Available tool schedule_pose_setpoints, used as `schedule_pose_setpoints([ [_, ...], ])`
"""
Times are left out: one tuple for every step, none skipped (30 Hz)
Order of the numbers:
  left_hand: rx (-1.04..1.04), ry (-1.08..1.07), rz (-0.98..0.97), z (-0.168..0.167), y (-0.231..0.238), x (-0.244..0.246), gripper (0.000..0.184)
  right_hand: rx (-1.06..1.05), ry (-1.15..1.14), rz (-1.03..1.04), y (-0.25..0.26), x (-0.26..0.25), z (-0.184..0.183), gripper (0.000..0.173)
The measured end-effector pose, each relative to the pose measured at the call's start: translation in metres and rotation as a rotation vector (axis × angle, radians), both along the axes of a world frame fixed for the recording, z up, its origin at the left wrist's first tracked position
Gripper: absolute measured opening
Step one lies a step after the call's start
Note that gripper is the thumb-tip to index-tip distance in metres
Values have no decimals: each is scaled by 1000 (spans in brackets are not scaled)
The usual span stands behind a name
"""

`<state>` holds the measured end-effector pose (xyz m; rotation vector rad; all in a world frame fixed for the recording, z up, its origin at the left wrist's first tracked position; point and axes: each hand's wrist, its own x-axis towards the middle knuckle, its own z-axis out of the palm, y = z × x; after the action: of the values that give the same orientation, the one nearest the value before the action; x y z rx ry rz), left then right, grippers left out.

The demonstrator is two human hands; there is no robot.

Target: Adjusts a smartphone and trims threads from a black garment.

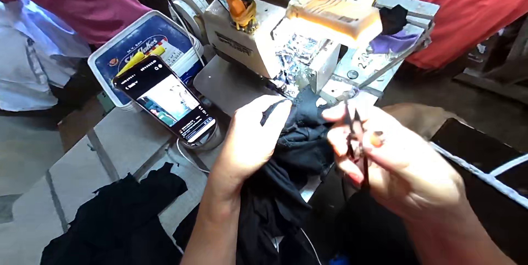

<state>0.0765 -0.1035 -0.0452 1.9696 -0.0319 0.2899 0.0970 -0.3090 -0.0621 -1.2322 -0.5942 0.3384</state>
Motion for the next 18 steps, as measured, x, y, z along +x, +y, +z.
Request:
schedule_pose_setpoints([
  [1, -15, -10, -1, 0, 0, 14, 11, 96, 59, 3, -4, 3, 22],
  [9, -27, -17, -1, -1, 0, 15, 15, 203, 101, 5, -6, 6, 17],
  [13, -36, -24, -1, -1, 0, 15, 15, 309, 132, 8, -7, 8, 17],
  [14, -44, -34, -1, -1, 0, 15, 22, 394, 166, 10, -6, 10, 21],
  [11, -53, -46, -1, -1, -1, 15, 36, 453, 201, 10, -4, 10, 25],
  [6, -64, -59, -2, 0, -1, 16, 41, 487, 226, 11, -3, 11, 29],
  [1, -72, -69, -2, 0, 0, 16, 45, 504, 235, 11, -2, 11, 31],
  [-6, -74, -79, -2, 1, 0, 17, 47, 515, 234, 11, -2, 11, 33],
  [-11, -73, -89, -2, 1, 0, 17, 44, 525, 236, 11, -1, 11, 33],
  [-13, -69, -96, -2, 2, 0, 18, 42, 538, 236, 11, -1, 11, 34],
  [-19, -63, -100, -2, 2, -1, 18, 40, 549, 235, 11, -1, 11, 34],
  [-22, -62, -106, -2, 2, -1, 18, 39, 553, 236, 10, -1, 11, 34],
  [-20, -66, -111, -2, 2, -1, 18, 34, 553, 235, 10, -1, 11, 34],
  [-17, -71, -117, -2, 3, -1, 18, 31, 554, 238, 10, -1, 11, 34],
  [-15, -75, -123, -2, 3, -1, 18, 30, 555, 243, 10, -1, 11, 34],
  [-13, -77, -124, -2, 2, -1, 18, 28, 558, 245, 10, 0, 11, 34],
  [-7, -77, -122, -2, 2, -1, 18, 24, 562, 248, 10, 0, 10, 34],
  [-1, -76, -117, -1, 2, -1, 18, 19, 569, 252, 10, 1, 10, 35],
])
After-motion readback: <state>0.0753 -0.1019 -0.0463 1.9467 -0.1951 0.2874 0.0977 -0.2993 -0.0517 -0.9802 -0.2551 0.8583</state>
